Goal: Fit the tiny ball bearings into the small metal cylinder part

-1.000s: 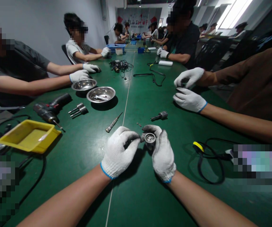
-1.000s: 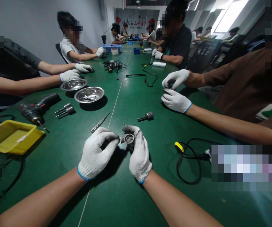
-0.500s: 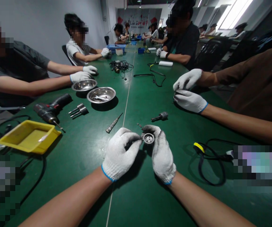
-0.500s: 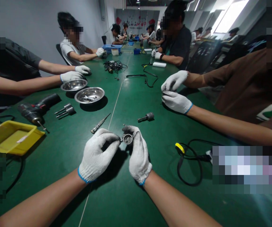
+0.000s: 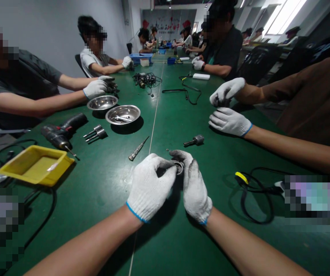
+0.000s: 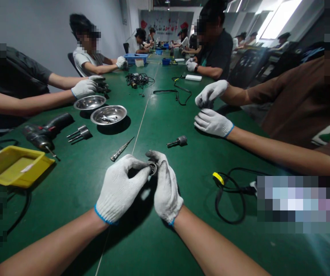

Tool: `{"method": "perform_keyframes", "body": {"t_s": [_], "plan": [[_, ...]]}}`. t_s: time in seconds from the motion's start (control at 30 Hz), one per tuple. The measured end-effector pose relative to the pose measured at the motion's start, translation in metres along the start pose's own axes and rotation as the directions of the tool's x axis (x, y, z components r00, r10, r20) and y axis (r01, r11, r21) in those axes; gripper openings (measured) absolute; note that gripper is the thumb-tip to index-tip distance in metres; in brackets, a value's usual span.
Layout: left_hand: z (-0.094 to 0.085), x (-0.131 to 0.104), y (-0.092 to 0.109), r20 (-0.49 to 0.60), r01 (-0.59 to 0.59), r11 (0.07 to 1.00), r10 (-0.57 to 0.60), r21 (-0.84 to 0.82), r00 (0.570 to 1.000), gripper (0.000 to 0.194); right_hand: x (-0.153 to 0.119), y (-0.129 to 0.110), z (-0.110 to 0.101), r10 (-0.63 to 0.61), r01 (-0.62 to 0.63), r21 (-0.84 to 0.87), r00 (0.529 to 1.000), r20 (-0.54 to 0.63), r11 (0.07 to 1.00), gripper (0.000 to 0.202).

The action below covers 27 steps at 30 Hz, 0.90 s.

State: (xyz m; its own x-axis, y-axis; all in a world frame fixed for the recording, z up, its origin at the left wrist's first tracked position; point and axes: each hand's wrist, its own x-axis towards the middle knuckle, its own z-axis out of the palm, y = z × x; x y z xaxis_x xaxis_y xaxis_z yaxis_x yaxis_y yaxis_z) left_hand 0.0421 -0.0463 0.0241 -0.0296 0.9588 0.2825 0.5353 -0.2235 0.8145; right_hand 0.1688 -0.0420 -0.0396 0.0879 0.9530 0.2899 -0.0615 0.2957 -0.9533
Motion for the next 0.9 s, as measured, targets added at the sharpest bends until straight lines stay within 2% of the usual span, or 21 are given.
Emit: {"method": "perform_keyframes", "body": {"t_s": [0.23, 0.63, 0.77, 0.9], "plan": [[0.0032, 0.0011, 0.0045, 0.018, 0.082, 0.996, -0.083, 0.032, 0.996, 0.009, -0.0003, 0.0012, -0.0006, -0.009, 0.009, -0.043, 1.0, 0.013, 0.999, 0.06], [0.002, 0.0057, 0.0053, 0.099, 0.119, 0.986, -0.131, 0.12, 0.986, 0.012, 0.0016, -0.0003, 0.0012, -0.028, 0.029, -0.07, 1.0, 0.015, 0.997, 0.059], [-0.0014, 0.006, 0.0067, 0.13, 0.083, 0.98, -0.107, 0.18, 0.986, 0.015, 0.0007, 0.0019, 0.0006, -0.065, 0.068, -0.112, 0.998, 0.026, 0.991, 0.057], [-0.0061, 0.0061, 0.0071, 0.162, -0.039, 0.955, -0.01, 0.295, 0.987, 0.017, -0.0003, 0.0045, -0.0002, -0.07, 0.076, -0.14, 0.996, 0.048, 0.987, 0.056]]}}
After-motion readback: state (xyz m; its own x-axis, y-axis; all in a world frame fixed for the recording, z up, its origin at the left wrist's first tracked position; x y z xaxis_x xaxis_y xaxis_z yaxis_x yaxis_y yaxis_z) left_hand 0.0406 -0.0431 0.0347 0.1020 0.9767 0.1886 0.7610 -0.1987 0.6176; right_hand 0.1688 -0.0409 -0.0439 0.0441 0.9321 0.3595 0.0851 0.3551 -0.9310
